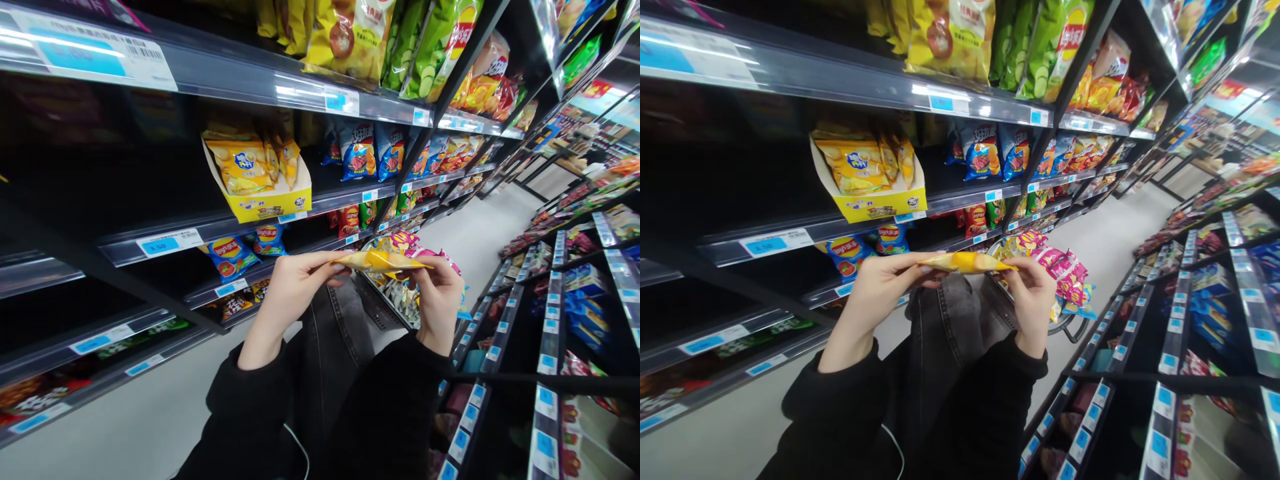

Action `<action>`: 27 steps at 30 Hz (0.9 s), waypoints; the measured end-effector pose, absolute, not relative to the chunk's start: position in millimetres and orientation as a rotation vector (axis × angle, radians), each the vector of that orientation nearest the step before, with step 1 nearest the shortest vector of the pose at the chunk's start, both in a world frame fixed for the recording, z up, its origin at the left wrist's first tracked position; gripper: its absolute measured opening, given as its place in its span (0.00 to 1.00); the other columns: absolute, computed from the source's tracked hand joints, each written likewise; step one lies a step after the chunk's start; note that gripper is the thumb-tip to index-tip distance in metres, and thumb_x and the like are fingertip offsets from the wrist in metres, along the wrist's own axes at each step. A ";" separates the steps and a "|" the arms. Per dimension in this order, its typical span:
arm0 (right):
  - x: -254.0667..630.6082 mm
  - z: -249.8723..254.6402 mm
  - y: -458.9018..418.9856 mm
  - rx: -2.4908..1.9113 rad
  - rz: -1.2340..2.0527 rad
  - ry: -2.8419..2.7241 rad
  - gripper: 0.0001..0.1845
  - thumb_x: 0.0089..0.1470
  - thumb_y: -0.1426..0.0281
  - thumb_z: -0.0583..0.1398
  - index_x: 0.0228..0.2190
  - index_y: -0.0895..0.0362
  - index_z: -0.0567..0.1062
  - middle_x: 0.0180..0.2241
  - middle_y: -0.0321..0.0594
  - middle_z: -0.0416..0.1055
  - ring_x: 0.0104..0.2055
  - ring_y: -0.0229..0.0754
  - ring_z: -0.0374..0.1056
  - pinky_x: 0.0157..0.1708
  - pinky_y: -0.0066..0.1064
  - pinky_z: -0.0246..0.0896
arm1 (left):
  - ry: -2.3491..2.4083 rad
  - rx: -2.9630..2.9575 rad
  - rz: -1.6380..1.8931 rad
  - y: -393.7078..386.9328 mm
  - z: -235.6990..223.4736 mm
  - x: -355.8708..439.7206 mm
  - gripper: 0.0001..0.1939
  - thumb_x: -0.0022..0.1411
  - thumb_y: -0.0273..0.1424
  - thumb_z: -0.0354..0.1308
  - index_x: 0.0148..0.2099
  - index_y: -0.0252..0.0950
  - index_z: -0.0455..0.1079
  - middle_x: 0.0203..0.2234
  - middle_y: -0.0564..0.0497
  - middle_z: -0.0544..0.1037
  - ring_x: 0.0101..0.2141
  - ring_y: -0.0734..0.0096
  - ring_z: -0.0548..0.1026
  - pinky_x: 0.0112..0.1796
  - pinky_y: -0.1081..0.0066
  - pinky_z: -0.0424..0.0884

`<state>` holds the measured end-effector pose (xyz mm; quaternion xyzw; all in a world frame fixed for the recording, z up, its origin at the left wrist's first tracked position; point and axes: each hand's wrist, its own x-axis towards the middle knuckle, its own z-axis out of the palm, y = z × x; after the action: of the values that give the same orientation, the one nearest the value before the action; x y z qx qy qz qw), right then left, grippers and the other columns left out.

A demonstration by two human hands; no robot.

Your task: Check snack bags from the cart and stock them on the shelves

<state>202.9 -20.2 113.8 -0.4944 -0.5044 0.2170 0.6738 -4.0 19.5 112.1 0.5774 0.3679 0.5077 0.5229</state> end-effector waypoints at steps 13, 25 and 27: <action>198.6 111.8 -12.9 -1.137 0.573 -1.099 0.18 0.44 0.62 0.67 0.36 0.53 0.69 0.22 0.29 0.67 0.23 0.34 0.64 0.25 0.25 0.59 | 0.850 1.230 1.438 24.7 112.5 1.5 0.19 0.39 0.26 0.70 0.34 0.36 0.67 0.19 0.59 0.73 0.21 0.78 0.73 0.24 0.80 0.69; 181.6 115.8 -0.5 -1.317 0.280 -1.310 0.15 0.55 0.63 0.57 0.21 0.55 0.63 0.19 0.30 0.57 0.22 0.32 0.54 0.25 0.26 0.52 | 0.985 0.813 1.709 37.6 102.9 11.3 0.12 0.31 0.23 0.70 0.24 0.34 0.74 0.15 0.57 0.75 0.19 0.76 0.71 0.24 0.73 0.71; 182.6 114.3 1.2 -1.276 0.326 -1.314 0.15 0.56 0.63 0.56 0.22 0.55 0.62 0.20 0.30 0.57 0.23 0.32 0.55 0.25 0.26 0.52 | 0.960 0.789 1.659 39.9 102.2 13.9 0.13 0.30 0.24 0.71 0.24 0.34 0.74 0.16 0.56 0.75 0.19 0.76 0.71 0.23 0.73 0.71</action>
<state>182.6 1.2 114.3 -0.5499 -0.5663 0.1403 0.5977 13.9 39.9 102.2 0.3277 0.3985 0.6888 0.5093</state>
